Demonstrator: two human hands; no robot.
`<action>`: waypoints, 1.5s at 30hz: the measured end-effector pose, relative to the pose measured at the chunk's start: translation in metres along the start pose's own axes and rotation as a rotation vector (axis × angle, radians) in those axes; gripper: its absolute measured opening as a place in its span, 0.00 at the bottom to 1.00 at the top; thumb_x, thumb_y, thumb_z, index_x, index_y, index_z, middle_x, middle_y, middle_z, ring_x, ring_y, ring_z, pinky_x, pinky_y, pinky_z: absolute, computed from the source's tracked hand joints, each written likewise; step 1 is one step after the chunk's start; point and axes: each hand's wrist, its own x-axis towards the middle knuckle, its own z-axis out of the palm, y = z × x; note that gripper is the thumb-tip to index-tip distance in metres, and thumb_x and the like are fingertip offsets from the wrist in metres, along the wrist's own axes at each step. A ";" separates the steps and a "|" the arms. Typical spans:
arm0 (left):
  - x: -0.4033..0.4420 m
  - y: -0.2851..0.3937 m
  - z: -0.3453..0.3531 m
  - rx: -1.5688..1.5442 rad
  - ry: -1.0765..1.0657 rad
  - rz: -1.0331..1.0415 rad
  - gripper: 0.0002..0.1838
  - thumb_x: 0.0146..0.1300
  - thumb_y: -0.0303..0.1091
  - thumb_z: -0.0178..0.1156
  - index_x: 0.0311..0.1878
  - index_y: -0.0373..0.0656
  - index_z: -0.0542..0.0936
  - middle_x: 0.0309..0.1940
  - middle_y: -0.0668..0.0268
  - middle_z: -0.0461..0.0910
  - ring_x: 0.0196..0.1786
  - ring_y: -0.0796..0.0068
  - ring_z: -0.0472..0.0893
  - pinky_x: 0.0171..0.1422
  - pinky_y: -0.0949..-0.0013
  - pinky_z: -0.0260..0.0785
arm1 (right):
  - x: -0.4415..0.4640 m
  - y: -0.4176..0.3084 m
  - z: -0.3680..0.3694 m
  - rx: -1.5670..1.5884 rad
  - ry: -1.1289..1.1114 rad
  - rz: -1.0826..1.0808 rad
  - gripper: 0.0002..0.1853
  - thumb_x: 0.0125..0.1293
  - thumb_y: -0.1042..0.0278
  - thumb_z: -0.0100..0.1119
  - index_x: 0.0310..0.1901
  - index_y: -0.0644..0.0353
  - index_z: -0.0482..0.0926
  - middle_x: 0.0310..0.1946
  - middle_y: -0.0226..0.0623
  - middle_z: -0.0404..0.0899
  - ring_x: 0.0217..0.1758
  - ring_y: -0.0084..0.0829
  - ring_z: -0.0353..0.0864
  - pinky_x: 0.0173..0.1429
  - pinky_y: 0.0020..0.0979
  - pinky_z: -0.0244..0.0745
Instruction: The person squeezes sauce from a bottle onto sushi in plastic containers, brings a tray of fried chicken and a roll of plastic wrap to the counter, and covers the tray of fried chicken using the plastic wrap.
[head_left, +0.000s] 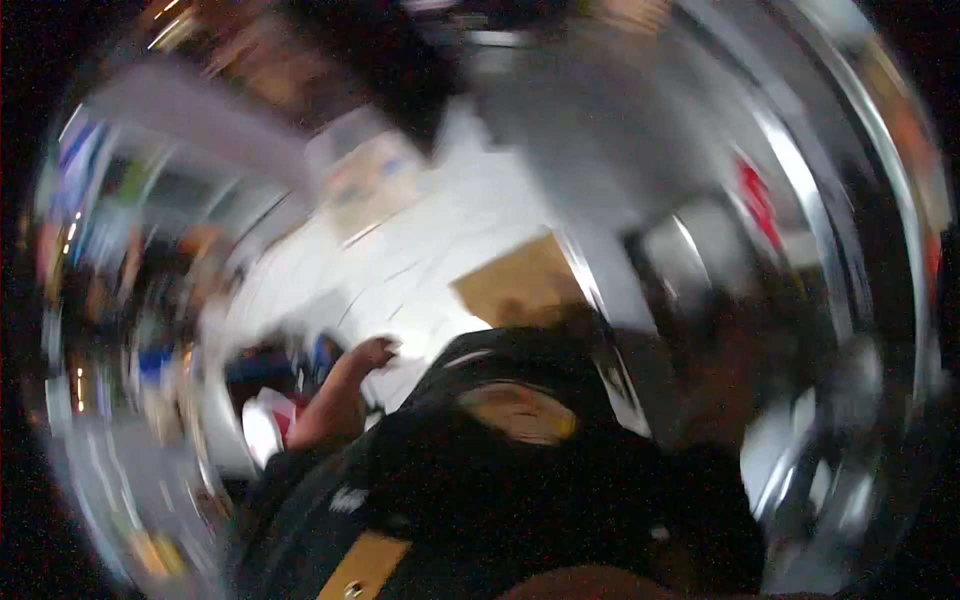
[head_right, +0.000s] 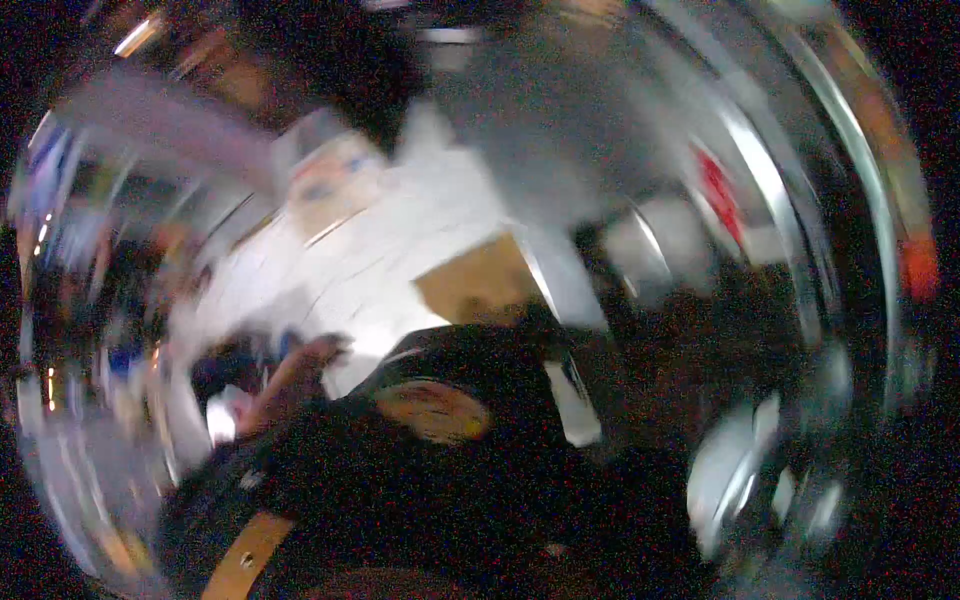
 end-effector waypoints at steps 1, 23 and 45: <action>-0.007 0.017 0.015 0.048 -0.058 0.012 0.24 0.68 0.38 0.68 0.66 0.45 0.82 0.47 0.59 0.89 0.40 0.66 0.84 0.44 0.57 0.80 | 0.036 -0.018 0.015 0.111 -0.022 -0.006 0.20 0.77 0.48 0.60 0.53 0.58 0.79 0.40 0.34 0.81 0.37 0.31 0.82 0.40 0.36 0.79; 0.130 0.616 0.416 1.534 -0.078 1.284 0.12 0.62 0.38 0.64 0.46 0.45 0.88 0.46 0.60 0.89 0.50 0.55 0.88 0.54 0.54 0.82 | 0.102 -0.033 -0.042 0.663 0.150 0.224 0.16 0.84 0.53 0.49 0.40 0.53 0.75 0.32 0.27 0.73 0.40 0.26 0.74 0.48 0.37 0.75; 0.143 0.695 0.534 0.990 -0.199 0.934 0.13 0.55 0.38 0.69 0.44 0.49 0.91 0.42 0.65 0.91 0.44 0.62 0.89 0.49 0.57 0.83 | 0.132 -0.027 -0.092 0.650 0.031 -0.069 0.13 0.82 0.54 0.51 0.49 0.54 0.78 0.40 0.32 0.79 0.51 0.31 0.78 0.58 0.41 0.75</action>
